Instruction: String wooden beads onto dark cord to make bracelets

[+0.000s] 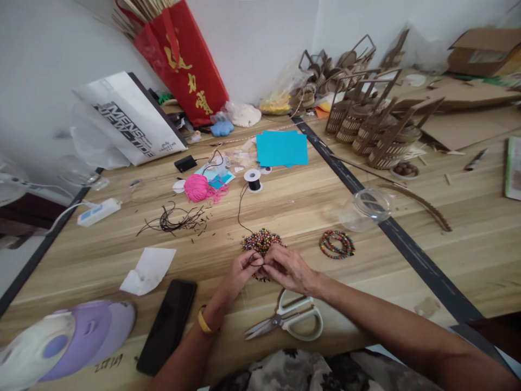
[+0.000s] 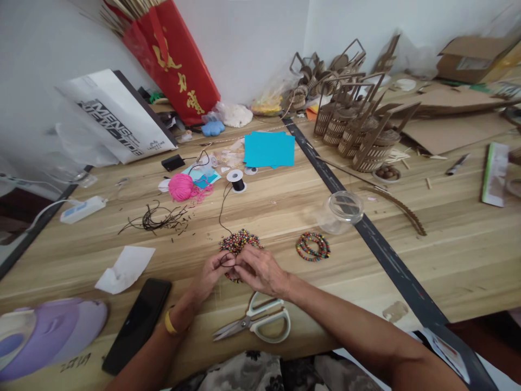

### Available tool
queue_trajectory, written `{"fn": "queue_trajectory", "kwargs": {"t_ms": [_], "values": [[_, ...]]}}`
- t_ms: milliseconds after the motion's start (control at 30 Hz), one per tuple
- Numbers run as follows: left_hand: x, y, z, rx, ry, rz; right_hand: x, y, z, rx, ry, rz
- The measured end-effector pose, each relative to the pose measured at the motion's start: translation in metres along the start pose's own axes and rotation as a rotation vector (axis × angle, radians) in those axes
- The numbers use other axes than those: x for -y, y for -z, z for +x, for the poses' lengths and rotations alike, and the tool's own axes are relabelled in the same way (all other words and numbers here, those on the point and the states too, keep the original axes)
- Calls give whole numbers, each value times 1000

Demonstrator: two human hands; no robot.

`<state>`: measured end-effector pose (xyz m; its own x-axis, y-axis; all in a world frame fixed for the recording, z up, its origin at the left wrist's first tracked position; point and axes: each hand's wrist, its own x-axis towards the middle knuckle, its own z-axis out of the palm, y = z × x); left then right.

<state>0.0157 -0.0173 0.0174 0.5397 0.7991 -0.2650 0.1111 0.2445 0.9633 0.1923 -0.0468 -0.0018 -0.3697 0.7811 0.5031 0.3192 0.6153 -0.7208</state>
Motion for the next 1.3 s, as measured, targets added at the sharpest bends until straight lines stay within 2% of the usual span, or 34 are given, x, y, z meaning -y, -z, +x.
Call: {"fn": "queue_trajectory", "kwargs": {"t_ms": [333, 500, 667, 767, 1000, 1300], "values": [[2, 0, 1, -3, -31, 37, 2, -1, -1, -11, -22, -90], [2, -1, -1, 3, -27, 34, 4, -2, 0, -21, -122, 25], [3, 0, -1, 58, -42, 45, 4, -2, 1, -34, -248, 153], [5, -1, -1, 34, -82, 143, 4, -1, 2, -40, -303, 205], [7, -8, -7, -153, -180, 583, 5, 1, 3, -22, -428, 289], [15, -8, -9, -215, -302, 740, 3, 4, 7, -46, -455, 338]]}}
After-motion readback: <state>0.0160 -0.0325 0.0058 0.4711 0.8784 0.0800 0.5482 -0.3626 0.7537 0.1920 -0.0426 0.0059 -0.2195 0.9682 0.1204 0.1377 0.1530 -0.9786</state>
